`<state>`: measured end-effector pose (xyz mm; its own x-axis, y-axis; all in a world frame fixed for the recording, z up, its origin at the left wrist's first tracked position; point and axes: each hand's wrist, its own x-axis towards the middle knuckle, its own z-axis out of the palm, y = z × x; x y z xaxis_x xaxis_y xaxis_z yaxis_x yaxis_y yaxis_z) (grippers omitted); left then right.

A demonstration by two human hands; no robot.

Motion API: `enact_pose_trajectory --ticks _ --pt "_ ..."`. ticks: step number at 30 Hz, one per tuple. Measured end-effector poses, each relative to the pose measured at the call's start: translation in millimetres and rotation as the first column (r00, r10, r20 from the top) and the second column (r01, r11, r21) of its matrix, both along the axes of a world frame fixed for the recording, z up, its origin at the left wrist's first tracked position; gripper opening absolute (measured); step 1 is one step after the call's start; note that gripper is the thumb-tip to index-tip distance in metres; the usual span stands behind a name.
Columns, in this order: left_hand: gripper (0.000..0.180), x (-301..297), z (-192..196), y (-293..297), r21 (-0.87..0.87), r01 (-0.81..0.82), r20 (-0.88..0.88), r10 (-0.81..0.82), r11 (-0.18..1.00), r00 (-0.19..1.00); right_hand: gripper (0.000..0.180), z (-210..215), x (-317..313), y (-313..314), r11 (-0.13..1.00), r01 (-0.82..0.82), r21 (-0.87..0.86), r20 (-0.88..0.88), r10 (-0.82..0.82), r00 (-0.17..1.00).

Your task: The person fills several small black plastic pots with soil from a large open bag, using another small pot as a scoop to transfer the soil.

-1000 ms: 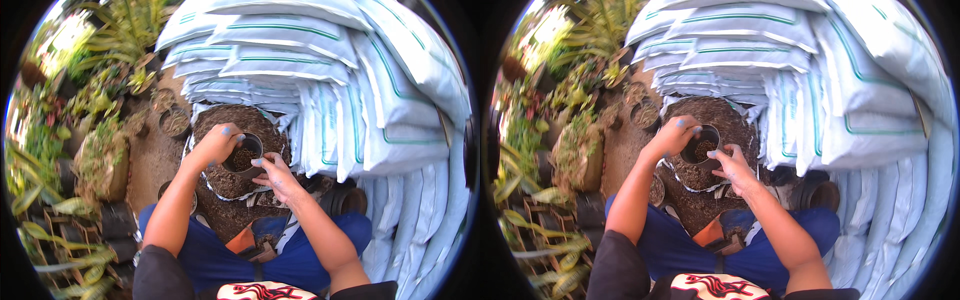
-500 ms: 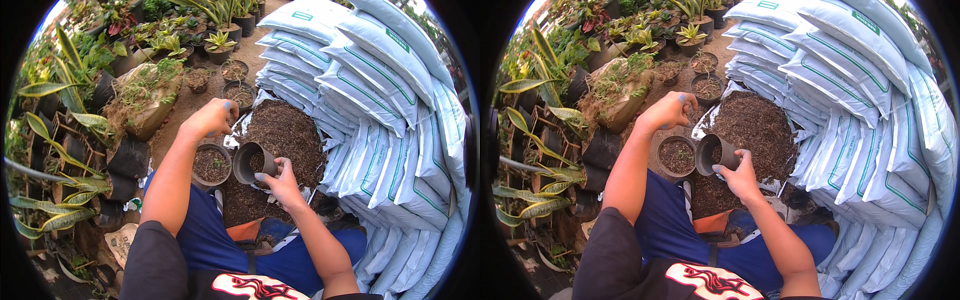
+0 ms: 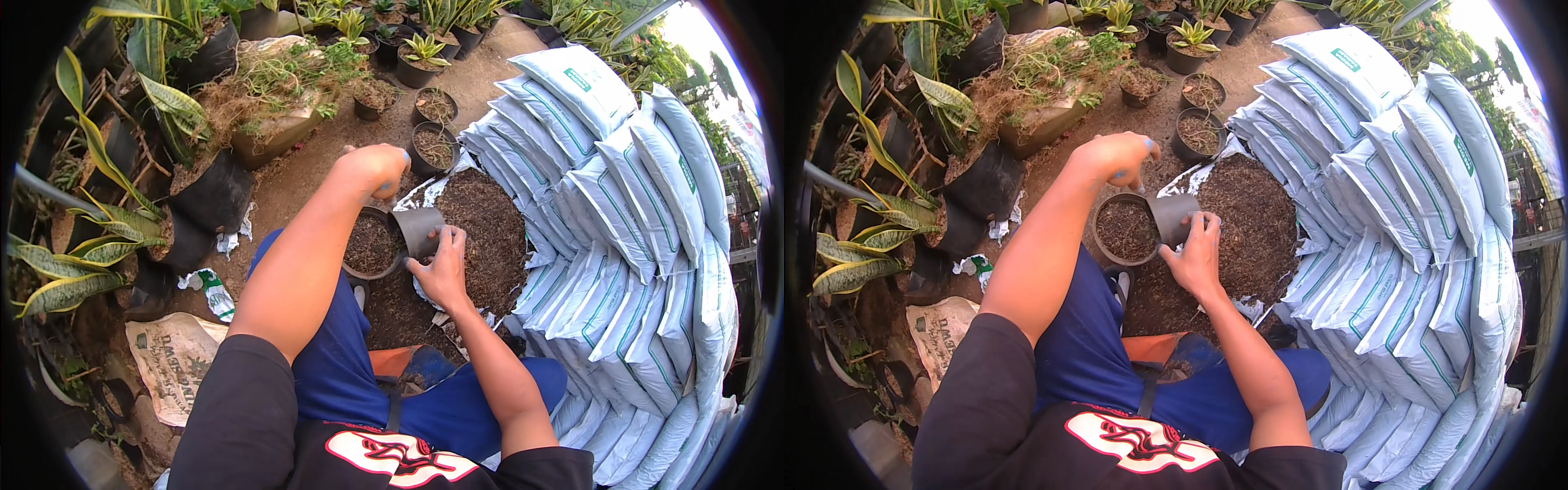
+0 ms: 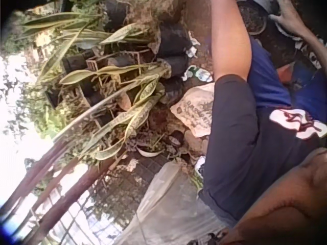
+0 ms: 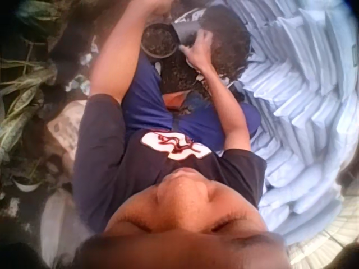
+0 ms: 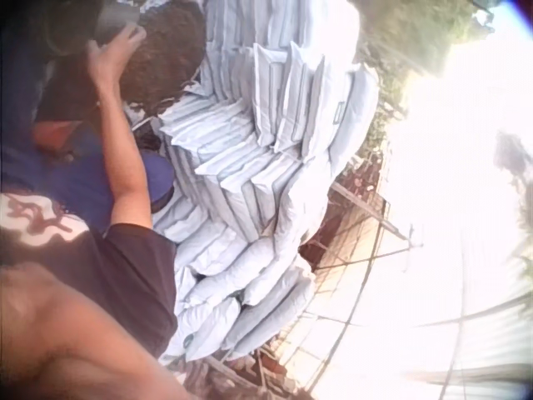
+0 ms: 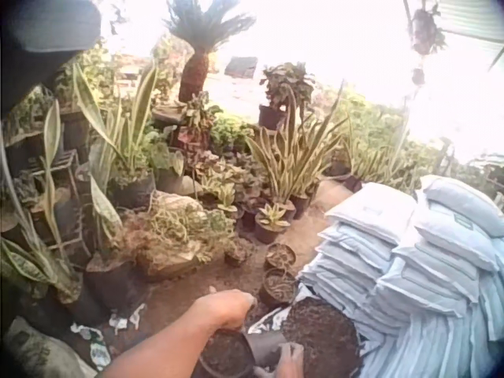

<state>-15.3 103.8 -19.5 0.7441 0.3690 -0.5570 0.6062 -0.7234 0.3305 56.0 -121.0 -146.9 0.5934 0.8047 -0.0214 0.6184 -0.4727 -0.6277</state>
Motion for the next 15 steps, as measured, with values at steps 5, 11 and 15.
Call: enact_pose_trajectory --ticks 5,11,15 --pt "0.077 -10.7 -6.1 11.5 0.063 0.059 -0.017 -0.058 0.996 0.998 0.060 4.7 -12.3 9.7 0.996 0.000 0.087 0.065 -0.005 0.998" --pt "0.072 -24.7 -21.5 21.8 0.043 0.088 0.040 -0.089 0.995 0.995 0.062 14.4 -13.9 13.9 0.995 -0.073 0.069 0.172 0.060 0.983" --pt "0.073 -29.1 -26.5 24.9 0.009 0.094 0.022 -0.094 0.996 0.995 0.057 16.9 -11.1 20.5 0.990 -0.096 0.102 0.130 0.083 0.988"
